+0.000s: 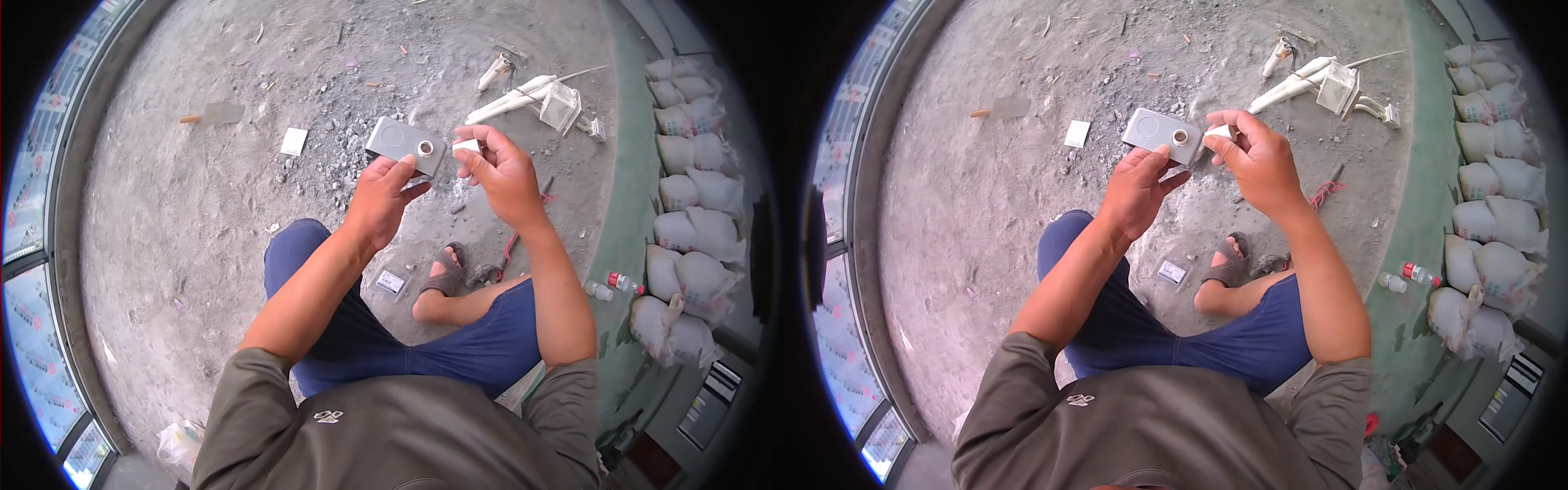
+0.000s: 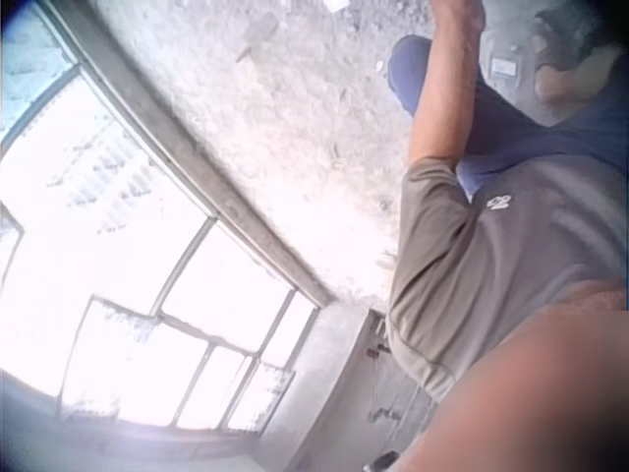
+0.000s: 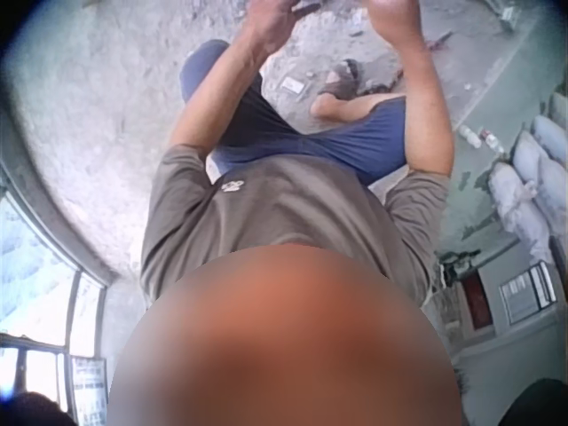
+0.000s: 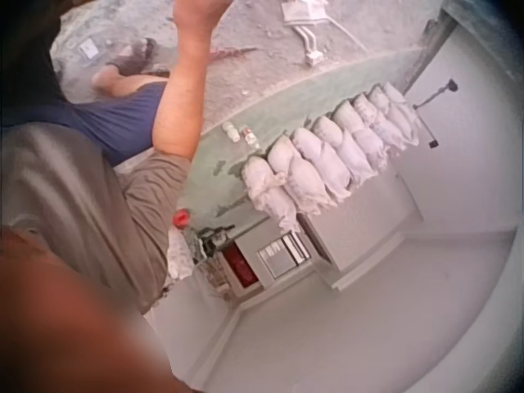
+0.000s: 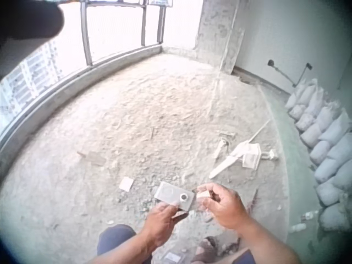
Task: Inspecting and handling electrical box components and instruction manual on a construction site.
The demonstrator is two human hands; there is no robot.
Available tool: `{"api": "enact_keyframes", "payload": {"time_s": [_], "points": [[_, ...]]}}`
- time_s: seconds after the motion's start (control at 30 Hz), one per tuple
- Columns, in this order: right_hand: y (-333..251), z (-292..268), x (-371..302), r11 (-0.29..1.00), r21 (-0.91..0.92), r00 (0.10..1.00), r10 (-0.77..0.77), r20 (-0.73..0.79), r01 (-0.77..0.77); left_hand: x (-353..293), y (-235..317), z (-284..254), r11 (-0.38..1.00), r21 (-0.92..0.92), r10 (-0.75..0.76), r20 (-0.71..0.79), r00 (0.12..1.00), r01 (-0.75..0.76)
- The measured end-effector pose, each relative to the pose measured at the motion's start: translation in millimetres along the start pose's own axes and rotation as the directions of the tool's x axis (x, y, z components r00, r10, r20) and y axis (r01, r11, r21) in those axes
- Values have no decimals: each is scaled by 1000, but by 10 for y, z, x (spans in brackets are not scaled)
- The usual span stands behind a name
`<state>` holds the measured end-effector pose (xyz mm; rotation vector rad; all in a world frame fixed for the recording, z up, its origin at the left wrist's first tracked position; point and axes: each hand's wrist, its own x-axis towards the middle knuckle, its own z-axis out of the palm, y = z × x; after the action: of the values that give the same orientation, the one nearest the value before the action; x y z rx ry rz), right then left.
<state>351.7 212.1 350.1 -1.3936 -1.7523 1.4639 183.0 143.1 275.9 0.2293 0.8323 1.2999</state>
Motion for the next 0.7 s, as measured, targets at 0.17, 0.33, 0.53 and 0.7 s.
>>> {"api": "enact_keyframes", "payload": {"time_s": [0.17, 0.33, 0.53, 0.7], "points": [[28, -1, 12, 922, -266, 956, -294, -8, 282, -1, -42, -8, 1000, 16, -7, 16, 1000, 7], [-32, 76, -23, 785, -419, 874, -483, 50, 457, -16, -57, 20, 993, 115, 31, -13, 999, -30], [57, 98, 8, 645, -520, 795, -596, 116, 560, 42, -195, -25, 906, 417, 117, -81, 990, -73], [55, 139, -3, 589, -554, 765, -627, 145, 588, 29, -266, -26, 879, 459, 208, -131, 969, -126]]}}
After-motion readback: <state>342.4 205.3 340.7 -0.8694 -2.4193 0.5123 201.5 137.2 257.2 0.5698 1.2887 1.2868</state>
